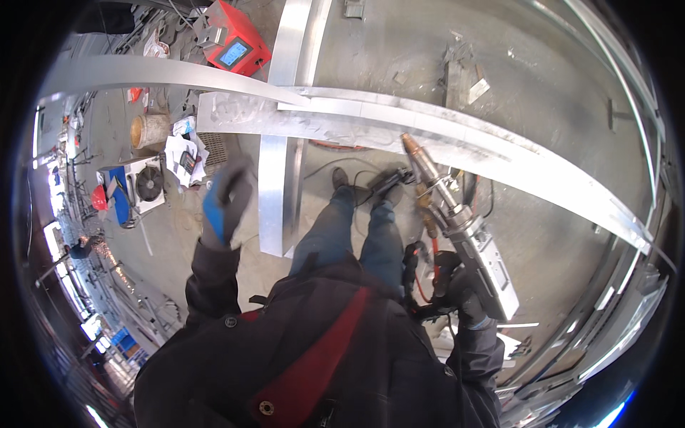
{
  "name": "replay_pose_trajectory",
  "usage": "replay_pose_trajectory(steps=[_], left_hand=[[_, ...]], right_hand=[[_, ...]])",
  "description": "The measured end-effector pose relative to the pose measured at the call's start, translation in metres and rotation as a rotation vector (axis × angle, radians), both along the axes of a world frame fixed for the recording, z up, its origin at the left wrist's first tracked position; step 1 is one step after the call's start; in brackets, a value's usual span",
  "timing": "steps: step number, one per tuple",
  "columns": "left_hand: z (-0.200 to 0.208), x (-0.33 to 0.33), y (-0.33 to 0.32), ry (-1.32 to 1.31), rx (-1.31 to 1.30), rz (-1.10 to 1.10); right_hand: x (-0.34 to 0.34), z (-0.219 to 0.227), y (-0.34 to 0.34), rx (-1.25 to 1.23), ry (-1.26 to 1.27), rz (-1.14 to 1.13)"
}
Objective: The person aligns two aluminum extrusions into a T-joint, then uses a welding torch to tack-weld the joint. After welding, the person moves to a nearby table and uses a calculator, then returns to the frame.
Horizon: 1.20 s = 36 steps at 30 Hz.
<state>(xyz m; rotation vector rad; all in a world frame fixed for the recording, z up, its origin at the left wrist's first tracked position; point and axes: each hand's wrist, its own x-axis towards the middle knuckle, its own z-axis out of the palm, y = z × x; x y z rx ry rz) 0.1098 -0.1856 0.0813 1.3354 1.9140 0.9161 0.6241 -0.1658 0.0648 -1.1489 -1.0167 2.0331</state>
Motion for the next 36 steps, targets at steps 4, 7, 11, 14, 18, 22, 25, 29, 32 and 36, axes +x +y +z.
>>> replay_pose_trajectory(steps=[4, 7, 11, 14, 18, 22, 25, 29, 32, 36], left_hand=[[0.009, 0.062, -0.068, -0.18, -0.096, -0.031], [0.028, 0.087, -0.094, -0.307, -0.181, -0.03], [0.04, 0.084, -0.107, -0.302, -0.142, -0.08], [0.042, 0.066, -0.118, -0.3, -0.079, -0.121], [0.054, 0.036, -0.134, -0.414, -0.034, -0.167], [0.09, 0.003, -0.154, -0.704, 0.031, -0.408], [0.116, -0.016, -0.166, -0.706, 0.41, -0.458], [0.15, -0.042, -0.214, -0.652, 0.678, -0.386], [0.163, -0.062, -0.246, -0.625, 0.668, -0.382], [0.165, -0.072, -0.276, -0.613, 0.763, -0.396]], right_hand=[[0.001, 0.021, 0.008, 0.034, 0.028, 0.04], [0.0, 0.032, 0.008, 0.097, 0.098, 0.11], [-0.015, 0.046, 0.0, 0.14, 0.301, 0.139], [-0.032, 0.059, -0.019, 0.171, 0.373, 0.1], [-0.068, 0.071, -0.051, 0.216, 0.29, 0.082], [-0.115, 0.084, -0.101, 0.252, 0.238, 0.09], [-0.154, 0.088, -0.138, 0.269, 0.198, 0.118], [-0.192, 0.1, -0.185, 0.278, 0.158, 0.142], [-0.208, 0.103, -0.214, 0.277, 0.144, 0.136], [-0.206, 0.105, -0.25, 0.272, 0.1, 0.125]])
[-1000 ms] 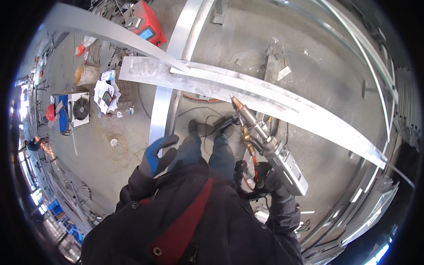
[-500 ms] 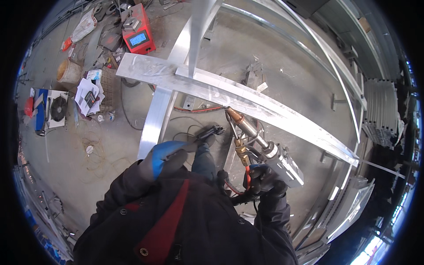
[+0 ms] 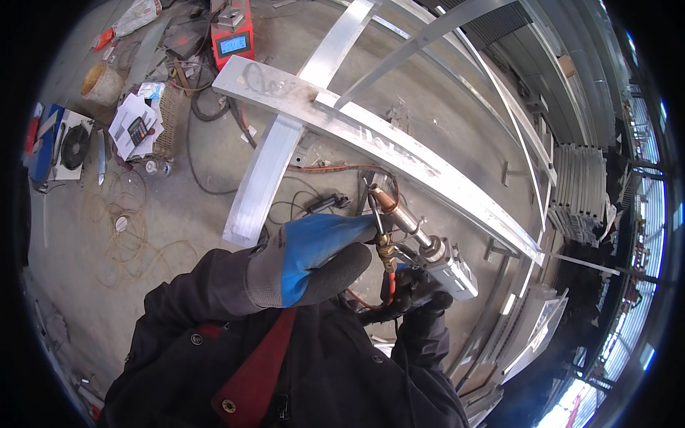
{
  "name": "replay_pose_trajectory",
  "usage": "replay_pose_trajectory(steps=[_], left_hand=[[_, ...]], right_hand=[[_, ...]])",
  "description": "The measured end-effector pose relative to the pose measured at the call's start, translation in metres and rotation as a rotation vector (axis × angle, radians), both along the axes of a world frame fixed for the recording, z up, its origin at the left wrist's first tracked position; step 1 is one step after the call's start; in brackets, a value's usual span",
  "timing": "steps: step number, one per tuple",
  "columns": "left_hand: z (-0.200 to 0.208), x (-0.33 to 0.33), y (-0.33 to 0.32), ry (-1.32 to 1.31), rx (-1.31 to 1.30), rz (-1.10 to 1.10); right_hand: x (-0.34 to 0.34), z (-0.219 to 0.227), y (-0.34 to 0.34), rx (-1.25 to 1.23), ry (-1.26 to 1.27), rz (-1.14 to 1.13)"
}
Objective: The person aligns two aluminum extrusions into a T-joint, then uses a welding torch to tack-weld the joint. After welding, the person moves to a nearby table and uses a calculator, then returns to the frame.
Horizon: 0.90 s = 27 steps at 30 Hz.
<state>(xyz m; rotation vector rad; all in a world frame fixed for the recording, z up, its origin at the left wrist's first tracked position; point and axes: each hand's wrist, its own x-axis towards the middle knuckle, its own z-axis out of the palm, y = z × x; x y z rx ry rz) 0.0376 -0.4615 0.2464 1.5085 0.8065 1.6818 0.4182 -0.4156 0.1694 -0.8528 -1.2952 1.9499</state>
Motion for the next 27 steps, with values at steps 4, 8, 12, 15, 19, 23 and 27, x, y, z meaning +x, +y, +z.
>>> replay_pose_trajectory(steps=[4, 8, 12, 15, 19, 23, 27], left_hand=[[-0.019, 0.0, -0.016, -0.081, -0.029, 0.008], [-0.055, -0.002, -0.053, -0.728, -0.401, -0.297], [-0.088, -0.005, -0.106, -0.526, -0.74, -0.225], [-0.099, -0.008, -0.139, -0.318, -0.771, -0.199], [-0.096, -0.001, -0.164, 0.362, -0.494, 0.129], [-0.086, -0.003, -0.185, -0.559, -0.981, 0.104], [-0.089, -0.036, -0.21, -0.705, -0.964, 0.074]], right_hand=[[-0.016, -0.004, -0.031, -0.003, 0.022, 0.01], [-0.061, 0.006, -0.067, 0.037, -0.505, 0.239], [-0.103, 0.007, -0.091, 0.381, -0.417, 0.376], [-0.114, 0.004, -0.094, 0.249, -0.202, 0.417], [-0.126, -0.008, -0.097, 0.505, -0.084, 0.484], [-0.142, -0.017, -0.103, 0.555, -0.003, 0.551], [-0.168, -0.019, -0.106, 0.602, -0.026, 0.666]])
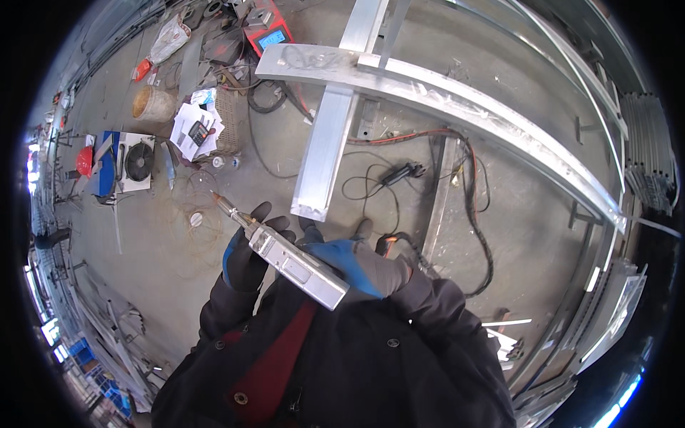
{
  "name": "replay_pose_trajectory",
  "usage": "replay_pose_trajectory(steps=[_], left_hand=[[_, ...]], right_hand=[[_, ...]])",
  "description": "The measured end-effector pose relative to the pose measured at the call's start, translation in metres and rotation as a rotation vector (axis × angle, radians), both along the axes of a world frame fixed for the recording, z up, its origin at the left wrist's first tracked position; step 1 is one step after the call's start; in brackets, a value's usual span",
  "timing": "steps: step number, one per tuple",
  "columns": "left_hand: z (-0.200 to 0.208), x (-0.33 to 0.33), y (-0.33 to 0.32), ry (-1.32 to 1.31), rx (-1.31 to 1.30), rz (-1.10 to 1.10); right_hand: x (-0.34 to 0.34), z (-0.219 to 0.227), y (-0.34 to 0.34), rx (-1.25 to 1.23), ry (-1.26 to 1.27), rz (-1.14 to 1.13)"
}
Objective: The person aligns two aluminum extrusions into a T-joint, then uses a welding torch to tack-weld the joint. After welding, the person moves to a nearby table and uses a calculator, then returns to the frame.
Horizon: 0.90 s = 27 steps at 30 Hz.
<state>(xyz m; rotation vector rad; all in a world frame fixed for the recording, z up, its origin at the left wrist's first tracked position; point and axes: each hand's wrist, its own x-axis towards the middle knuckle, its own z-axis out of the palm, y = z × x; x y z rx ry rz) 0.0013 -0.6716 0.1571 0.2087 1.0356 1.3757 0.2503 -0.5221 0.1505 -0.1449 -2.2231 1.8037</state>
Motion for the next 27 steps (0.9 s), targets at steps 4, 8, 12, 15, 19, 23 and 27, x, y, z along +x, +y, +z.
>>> replay_pose_trajectory(steps=[4, 8, 12, 15, 19, 23, 27], left_hand=[[-0.014, -0.041, -0.022, -0.019, -0.077, 0.029], [-0.026, -0.102, -0.032, 0.013, 0.067, -0.05], [-0.039, -0.176, -0.013, -0.155, -0.013, -0.16], [-0.043, -0.2, 0.017, -0.099, -0.019, -0.373], [-0.043, -0.184, 0.074, -0.292, 0.03, -0.605], [-0.057, -0.146, 0.13, -0.059, 0.049, -0.87], [-0.074, -0.151, 0.168, 0.177, 0.108, -0.971]], right_hand=[[-0.057, -0.004, -0.011, -0.14, -0.078, 0.108], [-0.115, 0.0, -0.041, -0.033, -0.126, -0.039], [-0.169, 0.0, -0.068, 0.003, -0.237, -0.159], [-0.184, -0.002, -0.082, 0.079, -0.237, -0.318], [-0.174, -0.008, -0.099, -0.002, -0.157, -0.586], [-0.145, -0.022, -0.105, -0.095, -0.193, -0.892], [-0.113, -0.028, -0.094, -0.428, -0.168, -1.102]])
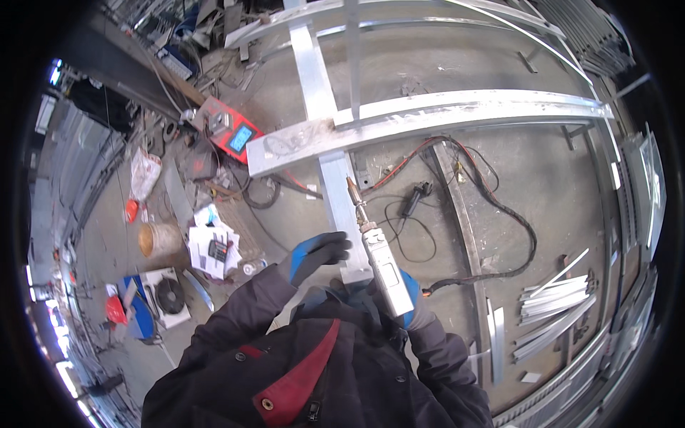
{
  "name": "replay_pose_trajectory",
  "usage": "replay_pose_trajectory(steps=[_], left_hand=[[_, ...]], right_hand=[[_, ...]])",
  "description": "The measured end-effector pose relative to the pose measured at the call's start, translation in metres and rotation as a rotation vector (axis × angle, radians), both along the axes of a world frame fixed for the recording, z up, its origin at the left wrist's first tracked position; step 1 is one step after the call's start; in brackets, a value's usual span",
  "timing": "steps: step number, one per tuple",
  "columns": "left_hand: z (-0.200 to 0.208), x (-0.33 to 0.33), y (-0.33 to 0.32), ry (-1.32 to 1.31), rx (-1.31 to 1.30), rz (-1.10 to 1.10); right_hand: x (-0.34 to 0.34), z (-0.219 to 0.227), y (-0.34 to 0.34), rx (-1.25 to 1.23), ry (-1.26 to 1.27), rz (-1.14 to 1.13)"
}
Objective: The person aligns two aluminum extrusions into a T-joint, then uses a welding torch to tack-weld the joint. After welding, the person moves to a nearby table and uses a calculator, then returns to the frame.
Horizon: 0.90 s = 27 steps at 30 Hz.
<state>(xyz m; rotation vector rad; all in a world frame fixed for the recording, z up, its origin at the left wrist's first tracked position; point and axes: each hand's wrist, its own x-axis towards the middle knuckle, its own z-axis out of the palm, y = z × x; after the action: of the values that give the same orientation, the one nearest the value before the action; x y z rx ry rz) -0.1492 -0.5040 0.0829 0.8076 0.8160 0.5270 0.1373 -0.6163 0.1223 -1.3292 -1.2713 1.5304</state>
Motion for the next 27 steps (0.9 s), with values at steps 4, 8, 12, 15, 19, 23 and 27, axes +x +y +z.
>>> replay_pose_trajectory(steps=[4, 8, 12, 15, 19, 23, 27], left_hand=[[0.005, -0.032, 0.081, 0.176, 0.305, 0.025], [0.041, -0.044, 0.203, 0.226, 0.606, 0.091], [0.077, -0.015, 0.368, 0.249, 0.855, 0.161], [0.096, 0.01, 0.472, 0.238, 1.135, 0.03], [0.097, 0.054, 0.537, 0.027, 1.157, -0.177], [0.095, 0.079, 0.549, -0.218, 1.026, -0.227], [0.085, 0.082, 0.555, -0.125, 0.73, -0.308]], right_hand=[[0.022, 0.01, 0.029, 0.424, -0.177, 0.022], [0.018, 0.029, 0.04, 0.351, -0.251, -0.069], [0.005, 0.035, 0.069, 0.285, -0.346, -0.147], [-0.01, 0.023, 0.108, 0.276, -0.463, -0.183], [-0.038, -0.013, 0.16, 0.131, -0.721, -0.062], [-0.071, -0.045, 0.21, 0.096, -0.896, -0.01], [-0.092, -0.059, 0.243, 0.0, -0.849, -0.015]])
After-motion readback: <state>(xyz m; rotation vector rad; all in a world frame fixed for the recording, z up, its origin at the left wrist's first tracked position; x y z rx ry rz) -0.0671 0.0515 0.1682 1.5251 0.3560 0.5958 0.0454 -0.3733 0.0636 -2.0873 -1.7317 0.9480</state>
